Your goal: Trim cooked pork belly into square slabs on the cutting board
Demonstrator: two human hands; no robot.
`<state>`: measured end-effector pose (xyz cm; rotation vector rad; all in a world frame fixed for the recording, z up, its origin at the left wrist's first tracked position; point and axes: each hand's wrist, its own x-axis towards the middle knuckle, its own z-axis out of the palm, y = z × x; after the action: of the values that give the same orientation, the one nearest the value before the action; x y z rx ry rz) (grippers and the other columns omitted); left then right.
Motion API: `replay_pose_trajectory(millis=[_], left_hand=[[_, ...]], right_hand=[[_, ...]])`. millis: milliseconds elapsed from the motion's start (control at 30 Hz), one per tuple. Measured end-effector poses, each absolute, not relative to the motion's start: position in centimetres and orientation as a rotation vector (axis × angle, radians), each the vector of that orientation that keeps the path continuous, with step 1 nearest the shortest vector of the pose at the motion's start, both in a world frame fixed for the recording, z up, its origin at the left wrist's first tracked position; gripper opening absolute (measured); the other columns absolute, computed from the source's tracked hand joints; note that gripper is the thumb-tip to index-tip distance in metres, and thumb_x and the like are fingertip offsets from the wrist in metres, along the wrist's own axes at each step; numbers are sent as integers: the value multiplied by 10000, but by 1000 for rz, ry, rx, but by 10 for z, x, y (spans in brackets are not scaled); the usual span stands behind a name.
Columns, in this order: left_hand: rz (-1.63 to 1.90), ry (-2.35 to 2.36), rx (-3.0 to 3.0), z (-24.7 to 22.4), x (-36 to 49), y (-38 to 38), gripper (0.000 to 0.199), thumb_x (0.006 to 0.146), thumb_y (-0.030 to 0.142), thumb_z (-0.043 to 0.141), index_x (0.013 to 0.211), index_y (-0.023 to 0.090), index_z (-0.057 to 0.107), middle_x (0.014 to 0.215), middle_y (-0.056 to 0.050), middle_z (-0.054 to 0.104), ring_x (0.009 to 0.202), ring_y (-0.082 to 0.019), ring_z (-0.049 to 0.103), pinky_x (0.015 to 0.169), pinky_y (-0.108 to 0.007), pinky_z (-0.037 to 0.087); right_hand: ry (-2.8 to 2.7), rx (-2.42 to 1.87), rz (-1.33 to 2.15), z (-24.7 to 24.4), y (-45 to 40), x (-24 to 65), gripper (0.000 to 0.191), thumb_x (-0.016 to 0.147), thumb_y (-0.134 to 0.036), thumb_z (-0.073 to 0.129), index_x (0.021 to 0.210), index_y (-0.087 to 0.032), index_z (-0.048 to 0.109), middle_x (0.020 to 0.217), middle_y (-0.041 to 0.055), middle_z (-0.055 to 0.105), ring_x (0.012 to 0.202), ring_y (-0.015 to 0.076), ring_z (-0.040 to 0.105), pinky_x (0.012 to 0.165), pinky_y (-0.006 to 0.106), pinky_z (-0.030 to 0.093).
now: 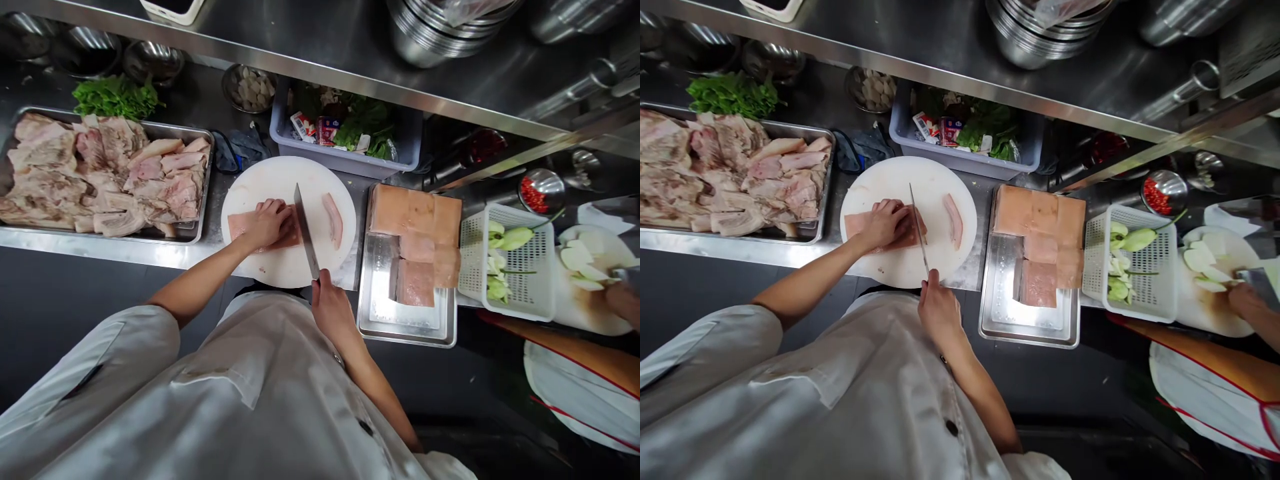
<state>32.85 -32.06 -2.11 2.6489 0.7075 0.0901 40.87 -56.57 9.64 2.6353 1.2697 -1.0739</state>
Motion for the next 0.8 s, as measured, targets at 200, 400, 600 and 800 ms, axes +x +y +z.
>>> replay_pose_trajectory(millis=[200, 400, 600, 800], left_hand=[[26, 720, 2627, -19, 329, -323, 461, 1029, 386, 427, 1428, 247, 611, 1415, -161, 565, 1270, -372, 496, 1063, -534, 376], [26, 713, 2602, -22, 330, -321, 476, 1033, 409, 422, 1455, 256, 582, 1445, -148, 580, 1269, -379, 509, 1054, -540, 374], [29, 665, 2582, -24, 330, -317, 481, 1033, 420, 431, 1463, 267, 584, 1459, -134, 589, 1260, -374, 517, 1069, -538, 373], [5, 731, 2568, -21, 334, -319, 505, 1009, 383, 475, 1499, 298, 562, 1446, -127, 605, 1284, -388, 497, 1058, -559, 383]], right_hand=[[1210, 2570, -1129, 103, -547, 405, 216, 1121, -271, 336, 1272, -178, 460, 895, 104, 741, 806, 264, 721, 626, 293, 332], [1340, 2658, -1022, 90, -508, 416, 278, 1112, -254, 337, 1355, -156, 430, 937, 118, 730, 865, 278, 716, 665, 311, 397], [1229, 2574, -1132, 102, -529, 413, 238, 1118, -269, 332, 1264, -164, 488, 850, 90, 717, 772, 261, 699, 629, 302, 362], [1403, 2645, -968, 91, -486, 426, 295, 1121, -248, 304, 1330, -156, 490, 1013, 136, 718, 925, 289, 711, 692, 316, 418]])
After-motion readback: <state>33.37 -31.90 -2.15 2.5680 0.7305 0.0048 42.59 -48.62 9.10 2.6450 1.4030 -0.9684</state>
